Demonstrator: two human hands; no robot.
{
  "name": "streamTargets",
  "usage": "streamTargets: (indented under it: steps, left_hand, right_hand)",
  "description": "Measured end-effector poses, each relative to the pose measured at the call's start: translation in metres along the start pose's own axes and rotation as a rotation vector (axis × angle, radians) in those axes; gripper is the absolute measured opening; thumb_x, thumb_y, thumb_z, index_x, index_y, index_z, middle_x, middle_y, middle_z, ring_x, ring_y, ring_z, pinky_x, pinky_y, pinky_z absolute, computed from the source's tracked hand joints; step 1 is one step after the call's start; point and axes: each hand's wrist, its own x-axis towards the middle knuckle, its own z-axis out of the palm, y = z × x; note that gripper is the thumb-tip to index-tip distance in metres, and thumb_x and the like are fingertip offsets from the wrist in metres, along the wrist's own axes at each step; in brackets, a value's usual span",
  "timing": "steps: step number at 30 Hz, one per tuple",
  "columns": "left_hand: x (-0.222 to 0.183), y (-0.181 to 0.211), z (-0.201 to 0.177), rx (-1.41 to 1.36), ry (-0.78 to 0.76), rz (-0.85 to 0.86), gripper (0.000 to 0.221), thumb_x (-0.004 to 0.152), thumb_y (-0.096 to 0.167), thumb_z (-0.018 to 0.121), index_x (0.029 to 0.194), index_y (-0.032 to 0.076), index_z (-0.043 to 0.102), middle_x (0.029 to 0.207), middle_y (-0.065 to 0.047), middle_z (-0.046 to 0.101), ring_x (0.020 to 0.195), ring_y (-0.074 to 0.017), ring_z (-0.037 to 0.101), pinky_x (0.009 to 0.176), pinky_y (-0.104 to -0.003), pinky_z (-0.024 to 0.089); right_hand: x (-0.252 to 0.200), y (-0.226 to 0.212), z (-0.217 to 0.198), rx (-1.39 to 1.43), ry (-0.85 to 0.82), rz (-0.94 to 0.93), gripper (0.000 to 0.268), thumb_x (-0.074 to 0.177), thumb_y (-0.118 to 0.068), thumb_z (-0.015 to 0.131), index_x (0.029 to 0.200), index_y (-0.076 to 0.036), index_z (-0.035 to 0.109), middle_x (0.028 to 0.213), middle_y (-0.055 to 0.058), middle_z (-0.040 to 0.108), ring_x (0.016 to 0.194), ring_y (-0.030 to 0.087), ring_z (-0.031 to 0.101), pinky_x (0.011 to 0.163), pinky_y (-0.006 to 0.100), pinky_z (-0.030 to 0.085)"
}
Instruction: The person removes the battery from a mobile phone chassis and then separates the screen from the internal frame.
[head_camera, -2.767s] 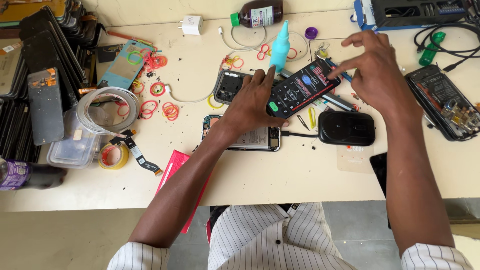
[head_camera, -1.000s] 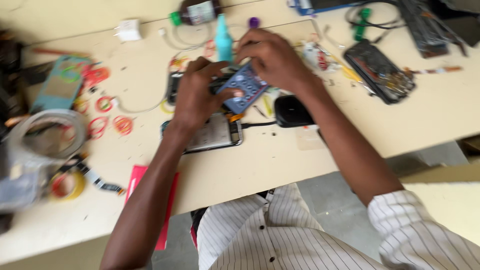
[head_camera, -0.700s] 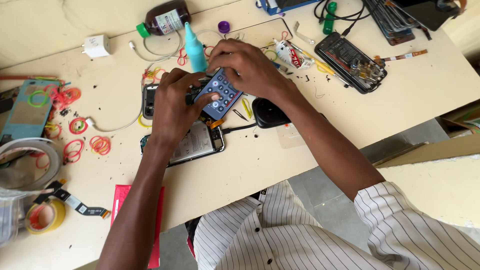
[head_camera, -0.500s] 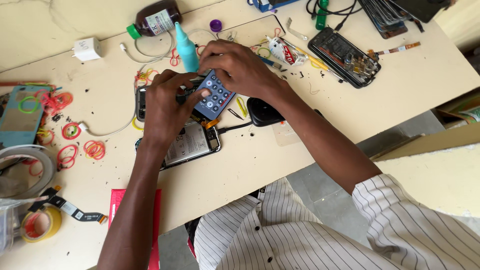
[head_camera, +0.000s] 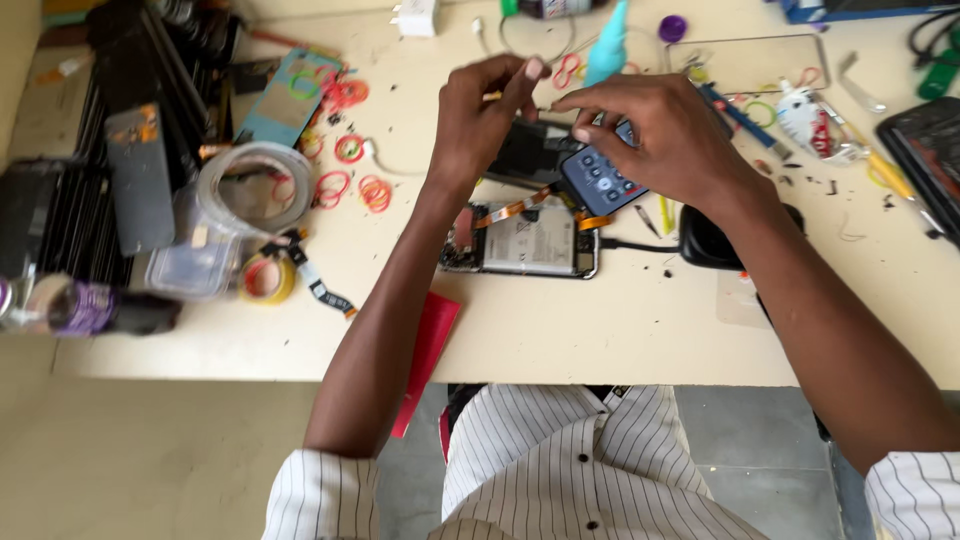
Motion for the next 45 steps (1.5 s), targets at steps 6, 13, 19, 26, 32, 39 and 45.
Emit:
streamTargets:
  steps: [6, 13, 19, 26, 32, 39, 45]
  left_hand:
    - [0.004, -0.014, -0.004, -0.068, 0.042, 0.002, 0.042, 0.101, 0.044, 0.063, 0.104, 0.005, 0.08, 0.071, 0.0, 0.072, 0.068, -0.0057, 0.068, 0.069, -0.025, 0.053]
    - [0.012, -0.029, -0.011, -0.262, 0.068, -0.101, 0.047, 0.1, 0.047, 0.061, 0.105, 0.006, 0.082, 0.065, 0.003, 0.065, 0.056, -0.0026, 0.048, 0.051, -0.023, 0.036]
    - [0.014, -0.034, -0.016, -0.347, 0.122, -0.138, 0.046, 0.1, 0.047, 0.063, 0.104, 0.006, 0.082, 0.065, 0.003, 0.062, 0.054, -0.0024, 0.044, 0.05, -0.023, 0.035]
    - [0.011, -0.027, -0.023, -0.428, 0.072, -0.164, 0.042, 0.101, 0.043, 0.063, 0.106, 0.005, 0.08, 0.069, 0.003, 0.063, 0.052, -0.0025, 0.04, 0.046, -0.022, 0.032]
    - [0.012, -0.029, -0.018, -0.433, -0.016, -0.201, 0.04, 0.095, 0.044, 0.065, 0.107, 0.007, 0.079, 0.069, 0.004, 0.064, 0.047, -0.0022, 0.039, 0.043, -0.022, 0.029]
    - [0.047, -0.055, -0.011, -0.51, 0.092, -0.101, 0.021, 0.092, 0.02, 0.067, 0.077, 0.005, 0.071, 0.054, 0.002, 0.048, 0.045, -0.0065, 0.039, 0.045, -0.027, 0.029]
    - [0.095, -0.084, -0.03, -0.946, 0.018, -0.028, 0.035, 0.094, 0.009, 0.064, 0.064, 0.013, 0.047, 0.054, 0.0, 0.041, 0.046, -0.0111, 0.032, 0.046, -0.03, 0.024]
  right_hand:
    - [0.014, -0.023, 0.008, 0.287, -0.125, 0.127, 0.035, 0.091, -0.004, 0.074, 0.125, -0.006, 0.07, 0.116, 0.009, 0.075, 0.092, 0.017, 0.073, 0.073, 0.032, 0.057]
    - [0.03, -0.057, 0.028, 0.364, -0.254, -0.003, 0.028, 0.085, -0.006, 0.077, 0.111, -0.003, 0.067, 0.103, 0.009, 0.072, 0.098, 0.025, 0.071, 0.086, 0.038, 0.058]
    - [0.054, -0.071, 0.04, 0.384, -0.432, 0.107, 0.017, 0.09, -0.002, 0.071, 0.101, -0.003, 0.059, 0.092, 0.008, 0.069, 0.091, 0.025, 0.071, 0.079, 0.041, 0.054]
    - [0.056, -0.072, 0.042, 0.362, -0.403, -0.01, 0.02, 0.083, -0.002, 0.074, 0.1, -0.003, 0.064, 0.094, 0.009, 0.071, 0.094, 0.027, 0.069, 0.084, 0.043, 0.054]
    - [0.055, -0.074, 0.034, 0.328, -0.472, -0.064, 0.017, 0.085, -0.007, 0.077, 0.102, -0.007, 0.076, 0.095, 0.006, 0.074, 0.088, 0.024, 0.071, 0.078, 0.037, 0.057]
    - [0.072, -0.063, -0.03, 0.226, -0.267, 0.059, 0.013, 0.097, -0.011, 0.075, 0.109, -0.007, 0.077, 0.093, 0.007, 0.074, 0.069, 0.012, 0.065, 0.055, 0.028, 0.05]
    - [0.072, -0.078, -0.064, 0.134, -0.299, 0.236, 0.014, 0.099, -0.016, 0.074, 0.112, -0.01, 0.078, 0.08, 0.009, 0.073, 0.06, 0.012, 0.068, 0.048, 0.028, 0.048]
